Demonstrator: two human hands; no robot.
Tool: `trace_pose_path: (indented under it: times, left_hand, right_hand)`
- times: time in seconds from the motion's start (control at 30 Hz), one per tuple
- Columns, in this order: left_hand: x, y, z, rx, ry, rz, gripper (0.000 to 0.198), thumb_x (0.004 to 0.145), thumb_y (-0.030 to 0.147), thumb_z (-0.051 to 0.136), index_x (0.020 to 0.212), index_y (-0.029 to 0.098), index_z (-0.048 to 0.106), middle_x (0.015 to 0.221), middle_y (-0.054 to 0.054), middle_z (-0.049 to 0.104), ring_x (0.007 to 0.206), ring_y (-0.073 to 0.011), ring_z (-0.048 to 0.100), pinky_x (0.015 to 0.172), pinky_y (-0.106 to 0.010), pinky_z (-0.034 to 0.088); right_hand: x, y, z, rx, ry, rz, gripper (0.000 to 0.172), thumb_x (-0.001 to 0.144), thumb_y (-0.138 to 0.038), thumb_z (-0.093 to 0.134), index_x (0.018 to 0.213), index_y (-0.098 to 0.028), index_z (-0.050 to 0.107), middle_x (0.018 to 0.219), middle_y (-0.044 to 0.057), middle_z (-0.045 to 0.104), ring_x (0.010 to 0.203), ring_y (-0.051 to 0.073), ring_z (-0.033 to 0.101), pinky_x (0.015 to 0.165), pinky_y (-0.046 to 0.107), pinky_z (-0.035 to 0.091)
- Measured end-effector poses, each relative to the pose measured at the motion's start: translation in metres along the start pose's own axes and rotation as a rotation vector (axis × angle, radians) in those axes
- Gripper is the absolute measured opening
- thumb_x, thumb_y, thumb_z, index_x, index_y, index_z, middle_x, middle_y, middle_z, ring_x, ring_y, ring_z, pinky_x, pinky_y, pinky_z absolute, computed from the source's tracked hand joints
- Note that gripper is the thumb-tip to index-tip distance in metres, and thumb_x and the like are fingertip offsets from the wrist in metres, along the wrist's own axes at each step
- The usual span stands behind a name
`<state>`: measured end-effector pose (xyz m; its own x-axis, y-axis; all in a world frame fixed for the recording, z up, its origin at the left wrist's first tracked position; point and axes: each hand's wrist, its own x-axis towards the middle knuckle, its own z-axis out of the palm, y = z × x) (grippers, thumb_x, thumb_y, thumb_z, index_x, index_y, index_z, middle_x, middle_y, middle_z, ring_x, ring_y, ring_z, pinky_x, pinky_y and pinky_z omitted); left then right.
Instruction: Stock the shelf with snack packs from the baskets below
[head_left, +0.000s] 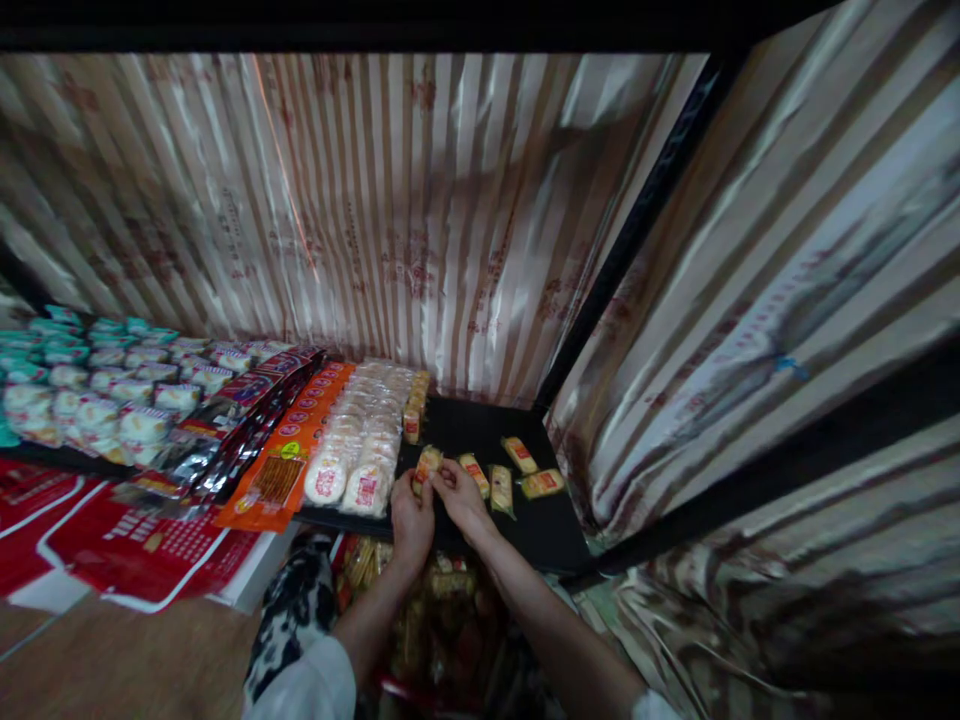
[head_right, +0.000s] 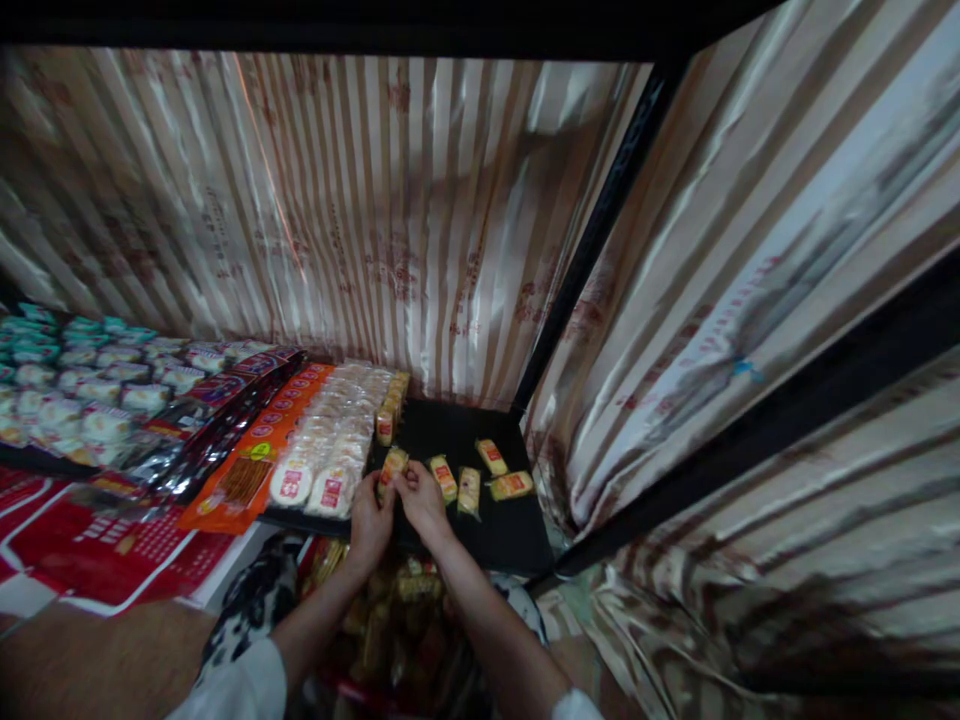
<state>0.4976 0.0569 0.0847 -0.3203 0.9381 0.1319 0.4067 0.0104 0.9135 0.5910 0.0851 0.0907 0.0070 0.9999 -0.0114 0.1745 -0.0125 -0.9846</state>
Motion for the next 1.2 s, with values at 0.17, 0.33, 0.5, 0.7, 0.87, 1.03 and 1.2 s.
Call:
trace_pose_path:
  times: [0.17, 0.33, 0.5, 0.7, 0.87, 1.03, 1.2]
  left_hand:
    - [0.003, 0.007, 0.007, 0.023, -0.077, -0.098, 0.055, 0.081, 0.021, 0.04, 0.133, 0.003, 0.035, 0.138, -0.019, 0.041, 0.129, -0.023, 0.037, 0.108, -0.035, 0.028]
    - [0.006, 0.011, 0.009, -0.074, -0.17, -0.194, 0.054, 0.087, 0.026, 0.032, 0.138, 0.007, 0.03, 0.146, -0.012, 0.03, 0.135, -0.018, 0.026, 0.112, -0.032, 0.019]
    - [0.021, 0.011, 0.011, -0.202, -0.197, -0.244, 0.055, 0.09, 0.033, 0.027, 0.139, 0.008, 0.027, 0.147, -0.01, 0.028, 0.136, -0.0165, 0.022, 0.113, -0.032, 0.016]
    - [0.035, 0.007, 0.017, -0.246, -0.21, -0.213, 0.055, 0.091, 0.033, 0.027, 0.141, 0.01, 0.024, 0.15, -0.008, 0.021, 0.138, -0.015, 0.017, 0.114, -0.031, 0.012]
    - [0.042, -0.003, 0.022, -0.245, -0.192, -0.206, 0.054, 0.09, 0.033, 0.031, 0.139, 0.011, 0.028, 0.149, -0.009, 0.025, 0.137, -0.0153, 0.019, 0.114, -0.031, 0.013]
    - [0.043, -0.011, 0.027, -0.26, -0.156, -0.162, 0.052, 0.09, 0.031, 0.032, 0.138, 0.012, 0.031, 0.149, -0.008, 0.023, 0.138, -0.0148, 0.017, 0.114, -0.031, 0.009]
    - [0.049, -0.012, 0.029, -0.266, -0.132, -0.167, 0.05, 0.09, 0.029, 0.03, 0.136, 0.009, 0.035, 0.147, -0.011, 0.028, 0.137, -0.0167, 0.021, 0.114, -0.031, 0.013]
  right_hand:
    - [0.028, -0.003, 0.007, -0.303, 0.075, -0.024, 0.031, 0.082, -0.024, 0.047, 0.109, -0.018, 0.059, 0.097, 0.007, 0.065, 0.086, 0.017, 0.062, 0.081, 0.03, 0.048]
    - [0.049, -0.007, 0.013, -0.578, 0.127, -0.068, 0.038, 0.084, -0.021, 0.045, 0.119, -0.013, 0.055, 0.105, 0.012, 0.061, 0.099, 0.021, 0.057, 0.09, 0.031, 0.043]
    - [0.067, -0.009, 0.019, -0.652, 0.081, -0.072, 0.042, 0.085, -0.021, 0.044, 0.126, -0.015, 0.05, 0.112, 0.012, 0.058, 0.103, 0.02, 0.055, 0.089, 0.029, 0.043]
    - [0.081, -0.001, 0.026, -0.653, 0.064, -0.08, 0.042, 0.085, -0.023, 0.043, 0.127, -0.019, 0.048, 0.117, 0.011, 0.056, 0.106, 0.019, 0.053, 0.088, 0.029, 0.043]
    - [0.084, 0.01, 0.029, -0.579, 0.093, -0.129, 0.044, 0.083, -0.022, 0.046, 0.127, -0.021, 0.048, 0.114, 0.01, 0.057, 0.103, 0.02, 0.055, 0.088, 0.031, 0.044]
    - [0.083, 0.018, 0.031, -0.486, 0.164, -0.204, 0.047, 0.078, -0.016, 0.047, 0.125, -0.019, 0.05, 0.113, 0.01, 0.058, 0.101, 0.019, 0.056, 0.09, 0.034, 0.045]
    - [0.082, 0.022, 0.033, -0.463, 0.153, -0.187, 0.042, 0.079, -0.015, 0.045, 0.119, -0.018, 0.055, 0.106, 0.009, 0.06, 0.096, 0.019, 0.058, 0.087, 0.033, 0.047]
